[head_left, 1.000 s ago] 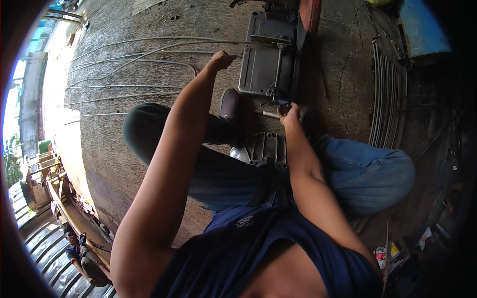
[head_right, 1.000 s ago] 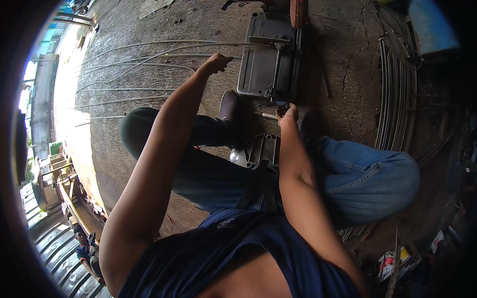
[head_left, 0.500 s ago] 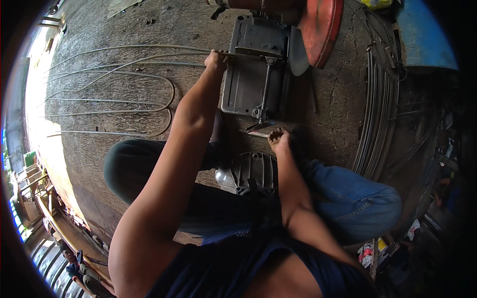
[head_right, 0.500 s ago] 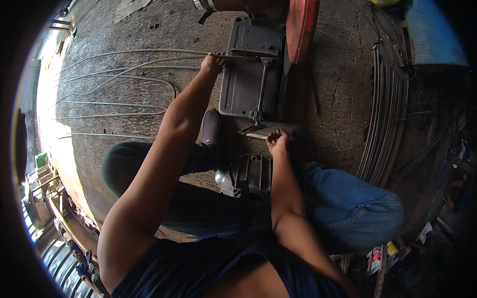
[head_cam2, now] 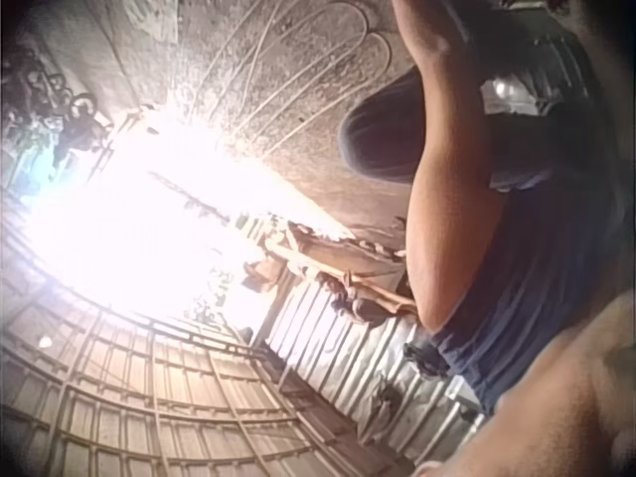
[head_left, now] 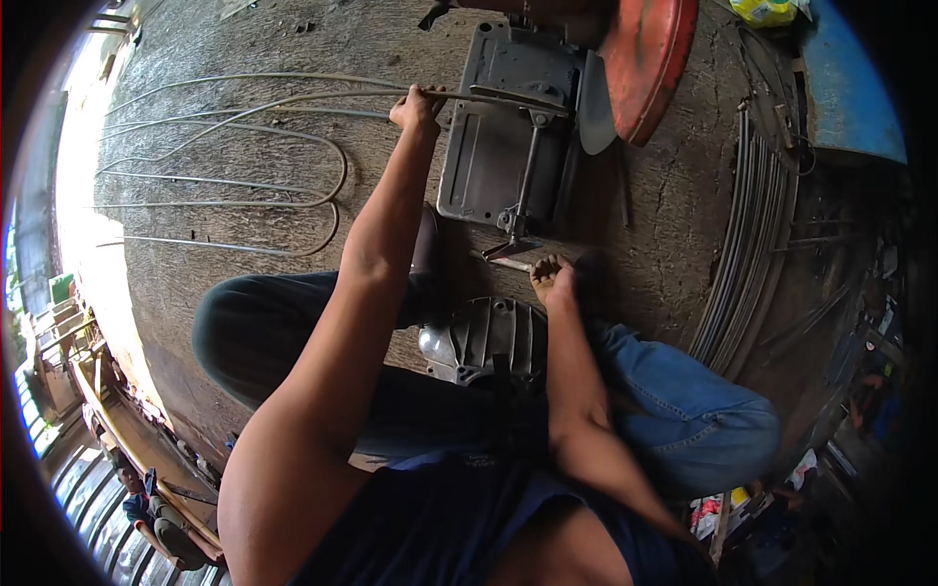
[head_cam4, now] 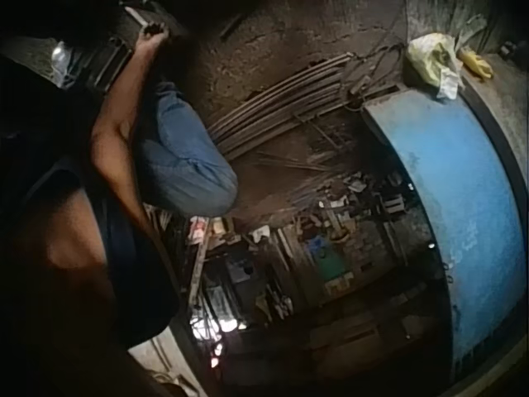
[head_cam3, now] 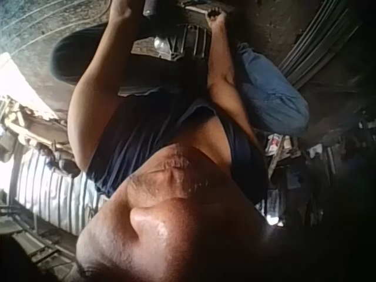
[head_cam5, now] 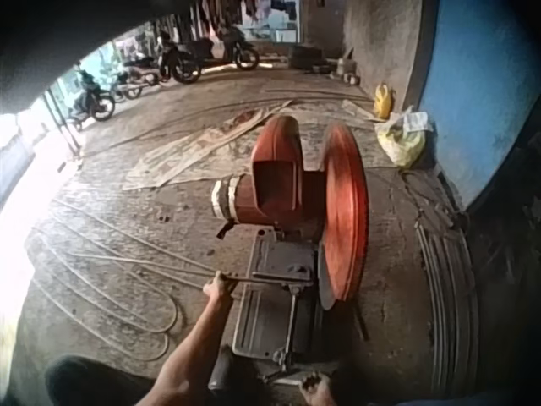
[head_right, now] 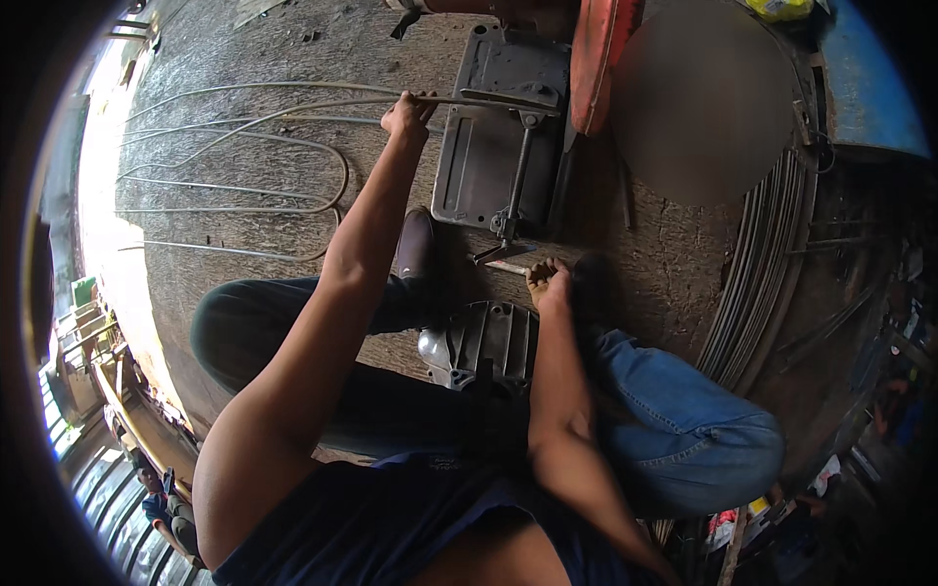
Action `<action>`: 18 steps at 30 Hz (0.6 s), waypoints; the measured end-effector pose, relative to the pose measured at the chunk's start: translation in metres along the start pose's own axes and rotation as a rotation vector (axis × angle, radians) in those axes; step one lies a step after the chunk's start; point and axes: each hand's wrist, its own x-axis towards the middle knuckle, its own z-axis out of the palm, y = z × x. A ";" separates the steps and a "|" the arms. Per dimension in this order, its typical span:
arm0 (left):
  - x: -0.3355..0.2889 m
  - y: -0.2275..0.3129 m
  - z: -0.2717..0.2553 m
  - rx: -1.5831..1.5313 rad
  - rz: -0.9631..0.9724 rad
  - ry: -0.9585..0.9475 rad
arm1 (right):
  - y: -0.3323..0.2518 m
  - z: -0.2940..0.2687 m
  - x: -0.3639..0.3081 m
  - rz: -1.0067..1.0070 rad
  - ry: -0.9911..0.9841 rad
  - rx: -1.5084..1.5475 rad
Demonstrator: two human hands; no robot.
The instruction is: Cut metal rods using a chop saw.
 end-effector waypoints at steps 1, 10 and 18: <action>-0.001 0.000 0.002 0.023 0.004 0.018 | 0.000 -0.001 0.000 -0.006 0.035 -0.007; -0.001 0.010 0.009 -0.006 0.025 0.040 | -0.013 0.005 -0.018 0.050 -0.089 -0.106; 0.041 0.062 -0.017 0.056 0.061 0.141 | 0.017 0.045 -0.019 -0.022 -0.229 -0.009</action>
